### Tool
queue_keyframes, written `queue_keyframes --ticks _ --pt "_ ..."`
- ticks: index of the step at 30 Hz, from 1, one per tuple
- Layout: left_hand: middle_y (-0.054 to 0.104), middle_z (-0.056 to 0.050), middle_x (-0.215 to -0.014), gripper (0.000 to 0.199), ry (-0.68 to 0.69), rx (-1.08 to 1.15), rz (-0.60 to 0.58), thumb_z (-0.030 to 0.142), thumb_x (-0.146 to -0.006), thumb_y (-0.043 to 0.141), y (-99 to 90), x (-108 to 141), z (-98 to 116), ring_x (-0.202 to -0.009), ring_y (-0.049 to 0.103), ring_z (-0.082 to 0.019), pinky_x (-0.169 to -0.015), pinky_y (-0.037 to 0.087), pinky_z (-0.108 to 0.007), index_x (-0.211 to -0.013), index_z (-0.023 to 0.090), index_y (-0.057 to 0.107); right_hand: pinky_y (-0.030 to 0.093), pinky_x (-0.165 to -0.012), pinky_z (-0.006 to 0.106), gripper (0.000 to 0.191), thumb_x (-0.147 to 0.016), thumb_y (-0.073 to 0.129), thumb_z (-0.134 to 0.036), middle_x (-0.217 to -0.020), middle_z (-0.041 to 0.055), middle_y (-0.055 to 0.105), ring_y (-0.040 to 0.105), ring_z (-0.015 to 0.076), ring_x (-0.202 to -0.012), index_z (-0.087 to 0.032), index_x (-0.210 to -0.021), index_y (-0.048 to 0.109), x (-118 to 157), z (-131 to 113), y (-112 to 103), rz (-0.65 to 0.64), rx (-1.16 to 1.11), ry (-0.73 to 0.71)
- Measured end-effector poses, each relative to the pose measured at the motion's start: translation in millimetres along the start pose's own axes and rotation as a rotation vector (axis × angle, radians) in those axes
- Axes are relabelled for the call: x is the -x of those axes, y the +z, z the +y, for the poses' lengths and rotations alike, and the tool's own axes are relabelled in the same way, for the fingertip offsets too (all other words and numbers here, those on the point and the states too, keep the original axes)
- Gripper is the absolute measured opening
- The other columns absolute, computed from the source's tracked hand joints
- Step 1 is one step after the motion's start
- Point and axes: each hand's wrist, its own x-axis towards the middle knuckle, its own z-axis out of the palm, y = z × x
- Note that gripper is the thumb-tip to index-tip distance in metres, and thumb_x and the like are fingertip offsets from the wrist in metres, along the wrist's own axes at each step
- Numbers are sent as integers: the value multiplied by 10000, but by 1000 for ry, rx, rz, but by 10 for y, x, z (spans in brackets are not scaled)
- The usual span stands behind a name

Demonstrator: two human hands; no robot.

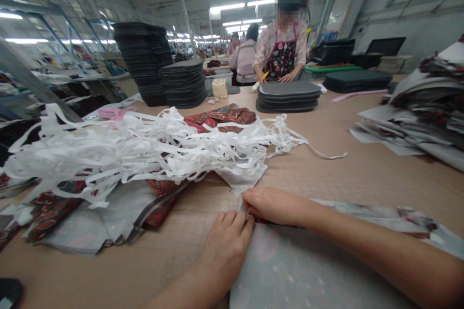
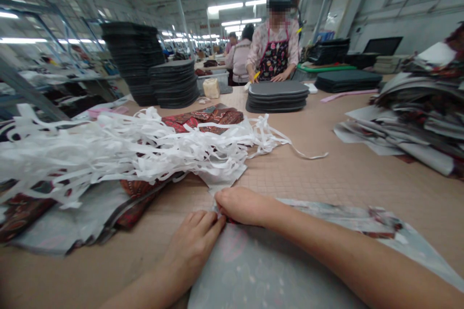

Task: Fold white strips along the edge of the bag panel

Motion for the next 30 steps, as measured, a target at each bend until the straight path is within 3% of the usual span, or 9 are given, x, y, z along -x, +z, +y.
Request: queue_keyframes --ticks 4,8,11,14,17,21,25,28,30 --pt "592 -77 -968 304 -14 3 -7 128 -860 464 -18 -17 3 -825 515 -228 -697 441 -373 -1159 129 517 353 -558 240 119 -848 422 -104 -762 34 563 479 133 -625 -135 -837 536 76 42 125 168 -6 18" --pt "605 -79 -1035 305 -14 -52 37 129 -873 422 8 -15 -3 -870 528 -218 -740 423 -359 -1158 144 530 394 -653 253 169 -887 401 -124 -857 48 565 496 151 -744 -153 -847 563 331 -4 273 331 24 0" --pt "582 -61 -1170 341 61 -123 192 100 -883 336 73 2 -4 -1036 494 -207 -870 356 -355 -1135 153 560 409 -756 308 174 -887 429 -137 -918 77 583 496 187 -834 -143 -983 573 628 -120 320 300 109 -80" --pt "594 -25 -1185 392 113 -129 325 67 -862 300 129 24 -13 -1119 461 -192 -953 275 -346 -1096 167 598 409 -792 343 235 -882 425 -128 -958 112 587 498 205 -882 -127 -1085 546 975 -186 310 278 174 -71" --pt "613 -54 -1157 417 163 -161 325 37 -810 319 151 29 -85 -1083 497 -201 -948 271 -351 -1086 155 609 407 -800 339 248 -876 417 -113 -967 113 586 504 202 -915 -139 -1083 552 1363 -122 268 267 182 37" --pt "614 -70 -1144 445 291 -230 290 21 -745 362 140 -18 -224 -1020 536 -204 -900 302 -346 -1097 159 595 407 -766 315 240 -853 407 -76 -930 96 589 519 196 -871 -149 -979 597 1866 104 154 239 170 328" --pt "651 -35 -994 317 238 -132 259 78 -782 406 94 -152 -227 -902 561 -199 -840 331 -352 -976 208 619 398 -742 299 159 -808 462 -99 -881 69 584 525 189 -833 -161 -852 602 2101 371 -40 192 50 550" --pt "627 -54 -1038 255 163 -56 258 145 -842 415 64 -314 -122 -941 543 -215 -839 347 -366 -1012 208 595 383 -699 269 84 -738 529 -117 -832 37 568 514 172 -794 -169 -793 565 2109 472 -173 144 -85 567" --pt "587 -83 -1145 290 206 -43 312 186 -864 417 38 -426 -34 -1039 507 -233 -888 332 -383 -1127 183 540 366 -688 260 76 -714 525 -98 -798 23 552 501 164 -787 -172 -730 534 2110 444 -234 135 -111 515"
